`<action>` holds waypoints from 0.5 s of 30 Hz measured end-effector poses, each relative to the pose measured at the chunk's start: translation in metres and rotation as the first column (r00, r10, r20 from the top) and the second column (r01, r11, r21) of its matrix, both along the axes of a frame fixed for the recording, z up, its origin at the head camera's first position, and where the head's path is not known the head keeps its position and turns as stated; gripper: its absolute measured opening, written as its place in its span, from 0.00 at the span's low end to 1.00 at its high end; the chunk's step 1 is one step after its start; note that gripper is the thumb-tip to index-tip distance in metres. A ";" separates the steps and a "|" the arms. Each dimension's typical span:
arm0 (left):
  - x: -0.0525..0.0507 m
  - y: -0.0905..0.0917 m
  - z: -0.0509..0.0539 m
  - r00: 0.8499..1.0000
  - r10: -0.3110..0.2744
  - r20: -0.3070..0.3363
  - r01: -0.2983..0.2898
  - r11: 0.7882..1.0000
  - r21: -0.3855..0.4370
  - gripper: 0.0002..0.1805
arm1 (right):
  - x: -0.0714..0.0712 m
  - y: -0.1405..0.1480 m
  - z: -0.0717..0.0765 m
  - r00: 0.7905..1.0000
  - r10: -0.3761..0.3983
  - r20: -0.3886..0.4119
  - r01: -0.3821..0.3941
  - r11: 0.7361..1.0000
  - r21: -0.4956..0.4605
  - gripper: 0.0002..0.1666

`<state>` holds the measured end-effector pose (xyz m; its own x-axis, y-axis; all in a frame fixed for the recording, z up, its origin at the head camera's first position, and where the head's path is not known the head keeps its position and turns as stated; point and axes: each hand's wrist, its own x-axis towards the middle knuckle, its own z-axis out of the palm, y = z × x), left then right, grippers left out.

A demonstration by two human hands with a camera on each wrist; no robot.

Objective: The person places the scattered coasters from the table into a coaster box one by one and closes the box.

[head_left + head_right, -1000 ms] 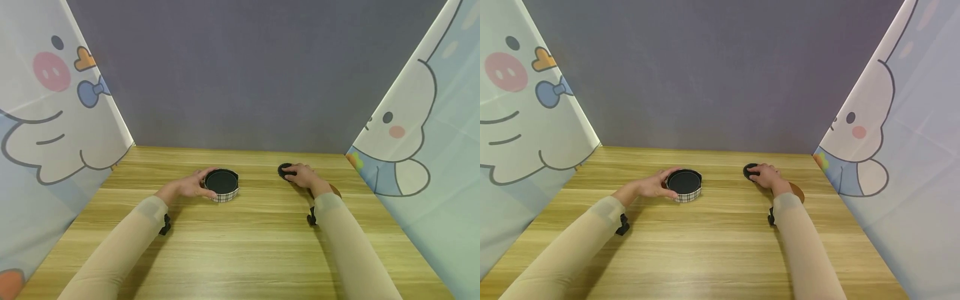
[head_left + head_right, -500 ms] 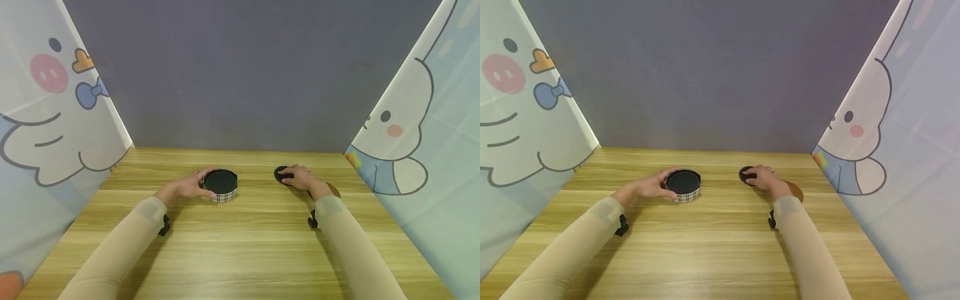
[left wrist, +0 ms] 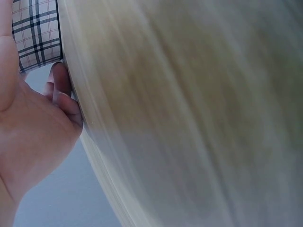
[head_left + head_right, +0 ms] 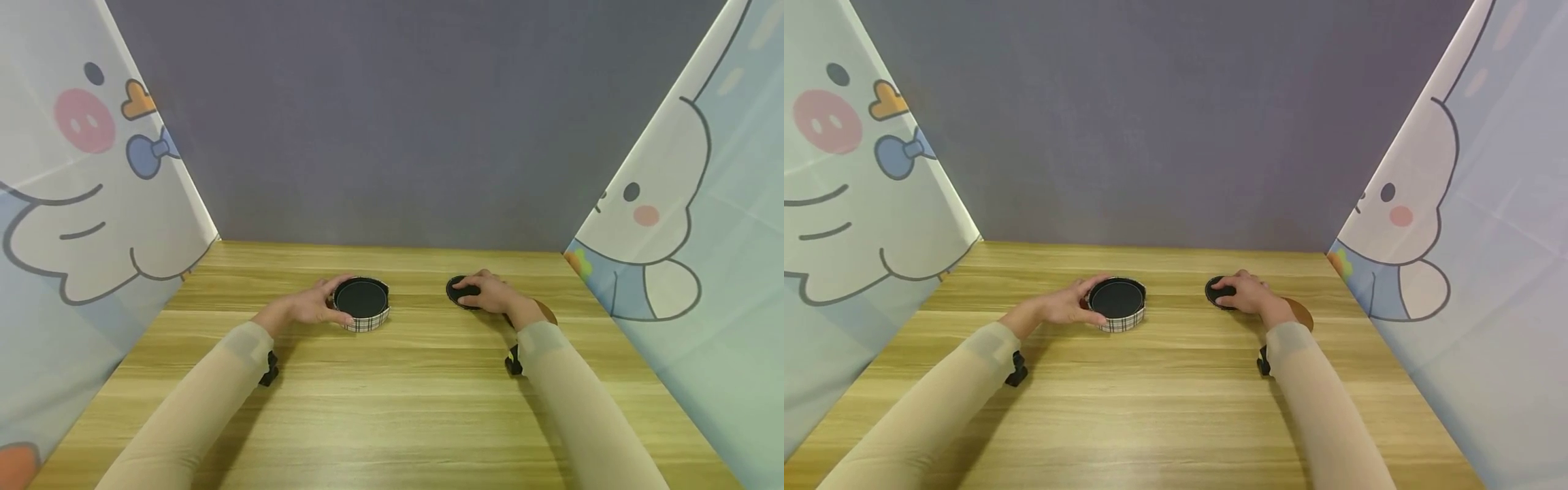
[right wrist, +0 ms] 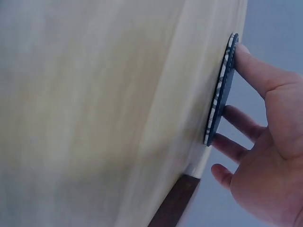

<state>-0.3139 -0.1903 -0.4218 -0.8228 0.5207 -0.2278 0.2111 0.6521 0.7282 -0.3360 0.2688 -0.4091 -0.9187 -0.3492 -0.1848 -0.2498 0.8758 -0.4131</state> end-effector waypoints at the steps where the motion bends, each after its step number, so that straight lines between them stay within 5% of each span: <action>1: 0.000 0.000 0.000 1.000 0.002 0.000 -0.002 1.000 0.003 0.64 | 0.002 -0.001 0.001 1.000 0.009 -0.007 -0.009 1.000 0.005 0.28; 15: 0.000 0.001 0.000 1.000 0.007 0.020 -0.008 1.000 0.002 0.63 | 0.023 -0.009 0.000 0.995 0.073 -0.063 -0.070 0.996 0.060 0.29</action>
